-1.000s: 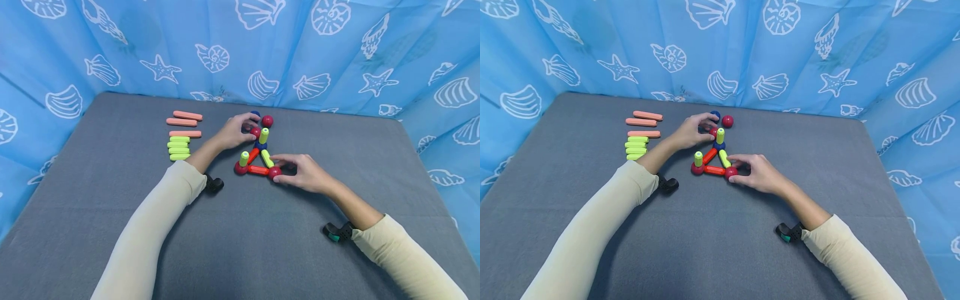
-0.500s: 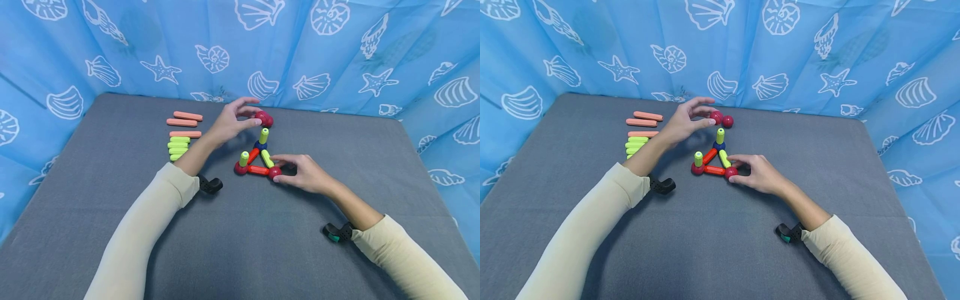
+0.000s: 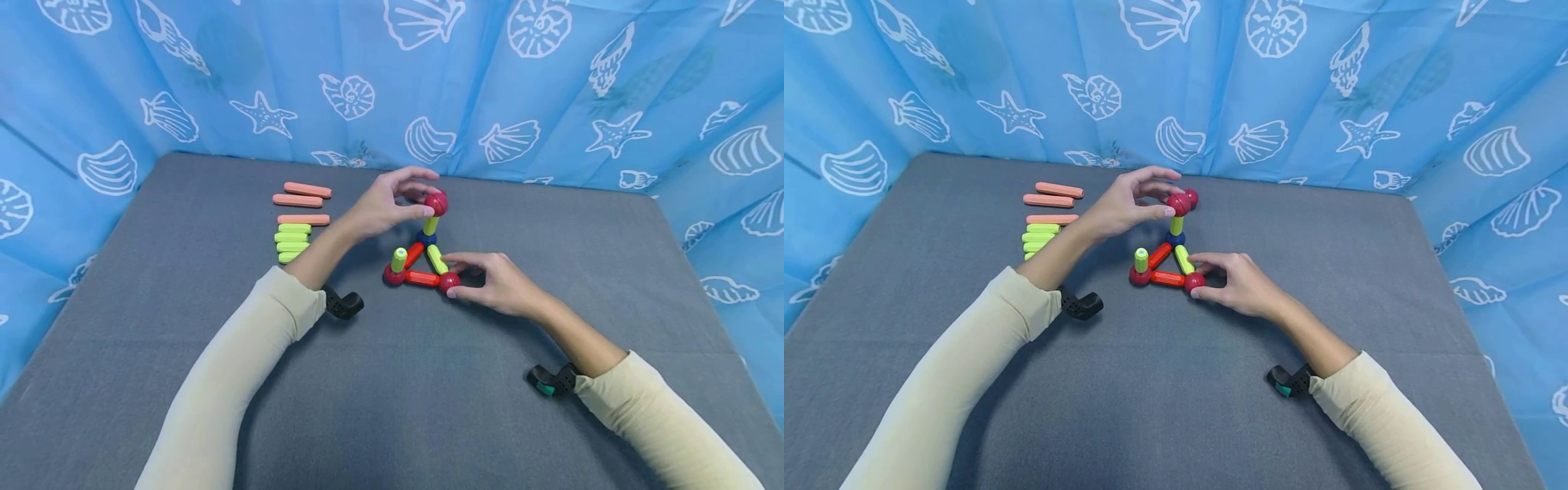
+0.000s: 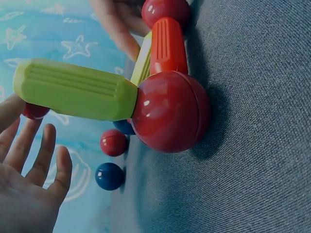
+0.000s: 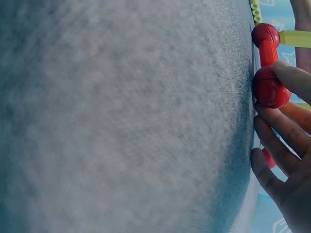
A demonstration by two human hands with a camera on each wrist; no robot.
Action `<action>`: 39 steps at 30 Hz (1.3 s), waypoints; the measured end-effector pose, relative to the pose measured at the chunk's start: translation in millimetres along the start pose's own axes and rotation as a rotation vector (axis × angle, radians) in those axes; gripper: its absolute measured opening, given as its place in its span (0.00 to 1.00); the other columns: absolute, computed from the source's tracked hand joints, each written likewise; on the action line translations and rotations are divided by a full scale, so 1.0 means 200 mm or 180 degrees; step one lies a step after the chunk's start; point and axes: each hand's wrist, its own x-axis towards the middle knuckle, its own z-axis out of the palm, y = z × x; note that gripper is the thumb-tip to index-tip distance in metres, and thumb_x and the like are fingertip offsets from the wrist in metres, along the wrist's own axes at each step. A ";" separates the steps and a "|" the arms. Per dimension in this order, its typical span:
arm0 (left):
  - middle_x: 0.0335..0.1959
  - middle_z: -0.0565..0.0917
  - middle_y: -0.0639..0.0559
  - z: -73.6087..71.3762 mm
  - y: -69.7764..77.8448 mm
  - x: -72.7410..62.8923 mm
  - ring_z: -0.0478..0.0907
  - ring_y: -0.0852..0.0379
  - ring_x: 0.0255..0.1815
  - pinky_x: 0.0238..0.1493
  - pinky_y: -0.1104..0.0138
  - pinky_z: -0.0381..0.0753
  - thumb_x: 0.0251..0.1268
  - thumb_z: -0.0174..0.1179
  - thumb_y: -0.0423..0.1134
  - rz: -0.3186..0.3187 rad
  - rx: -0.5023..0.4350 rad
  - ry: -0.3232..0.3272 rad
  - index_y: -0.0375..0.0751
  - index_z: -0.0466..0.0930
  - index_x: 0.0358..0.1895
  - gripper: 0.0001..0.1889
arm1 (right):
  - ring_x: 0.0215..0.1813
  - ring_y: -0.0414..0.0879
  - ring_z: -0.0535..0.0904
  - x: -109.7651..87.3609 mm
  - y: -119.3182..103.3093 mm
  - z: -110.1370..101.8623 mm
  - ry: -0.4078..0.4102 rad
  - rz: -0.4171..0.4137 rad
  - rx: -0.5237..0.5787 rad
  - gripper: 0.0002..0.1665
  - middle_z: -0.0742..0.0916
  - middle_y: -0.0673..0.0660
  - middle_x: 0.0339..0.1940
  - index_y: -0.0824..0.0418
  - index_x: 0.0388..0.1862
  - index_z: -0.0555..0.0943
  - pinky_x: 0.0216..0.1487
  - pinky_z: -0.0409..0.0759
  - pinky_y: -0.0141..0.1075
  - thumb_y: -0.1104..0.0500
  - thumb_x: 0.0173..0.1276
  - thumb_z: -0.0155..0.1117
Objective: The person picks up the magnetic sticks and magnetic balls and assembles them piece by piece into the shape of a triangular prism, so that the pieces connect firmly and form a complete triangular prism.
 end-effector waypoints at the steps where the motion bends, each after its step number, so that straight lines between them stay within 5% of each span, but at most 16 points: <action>1: 0.58 0.82 0.43 0.00 0.00 0.00 0.78 0.55 0.59 0.59 0.55 0.75 0.66 0.63 0.30 -0.0004 -0.0013 0.0001 0.34 0.69 0.68 0.27 | 0.55 0.48 0.81 0.00 0.00 0.00 -0.0003 -0.0001 0.0002 0.33 0.88 0.54 0.50 0.62 0.66 0.77 0.55 0.77 0.50 0.57 0.62 0.74; 8: 0.60 0.81 0.43 -0.01 -0.01 0.02 0.77 0.54 0.60 0.60 0.51 0.74 0.74 0.56 0.36 -0.0173 -0.0200 0.0357 0.39 0.71 0.67 0.21 | 0.53 0.46 0.80 0.01 -0.01 0.00 -0.0029 0.0020 -0.0007 0.34 0.88 0.53 0.50 0.61 0.66 0.77 0.55 0.77 0.49 0.56 0.62 0.75; 13: 0.61 0.80 0.44 -0.03 -0.08 0.10 0.76 0.51 0.60 0.58 0.60 0.76 0.74 0.55 0.32 -0.0200 0.0442 0.0691 0.37 0.70 0.68 0.21 | 0.55 0.47 0.80 0.01 -0.01 0.00 -0.0045 0.0043 -0.0017 0.34 0.87 0.53 0.51 0.61 0.67 0.76 0.56 0.77 0.49 0.56 0.62 0.75; 17: 0.65 0.77 0.44 -0.04 -0.15 0.15 0.74 0.46 0.62 0.61 0.58 0.74 0.70 0.60 0.30 -0.0323 0.1006 0.0713 0.39 0.68 0.70 0.27 | 0.55 0.47 0.80 0.00 -0.01 -0.01 -0.0034 0.0043 -0.0015 0.34 0.87 0.53 0.51 0.61 0.67 0.76 0.56 0.77 0.49 0.57 0.62 0.75; 22: 0.67 0.76 0.43 -0.04 -0.21 0.19 0.71 0.46 0.66 0.65 0.56 0.71 0.66 0.66 0.34 -0.0586 0.1291 0.0776 0.41 0.67 0.71 0.31 | 0.54 0.47 0.80 0.00 -0.01 -0.01 -0.0041 0.0001 0.0012 0.34 0.87 0.54 0.51 0.61 0.67 0.76 0.55 0.77 0.49 0.57 0.62 0.75; 33: 0.56 0.83 0.48 -0.02 -0.25 0.23 0.77 0.53 0.59 0.64 0.56 0.68 0.66 0.66 0.36 -0.0915 0.1647 0.0948 0.44 0.72 0.67 0.27 | 0.54 0.46 0.80 0.01 0.00 0.00 -0.0044 -0.0005 -0.0001 0.34 0.87 0.54 0.51 0.61 0.67 0.76 0.54 0.77 0.49 0.57 0.62 0.75; 39: 0.54 0.80 0.44 -0.04 -0.28 0.19 0.75 0.50 0.58 0.61 0.58 0.72 0.68 0.64 0.34 -0.0806 0.1452 0.0889 0.40 0.68 0.68 0.27 | 0.55 0.47 0.80 0.00 0.00 -0.01 -0.0044 0.0020 0.0014 0.34 0.87 0.54 0.51 0.62 0.67 0.76 0.55 0.77 0.49 0.58 0.62 0.75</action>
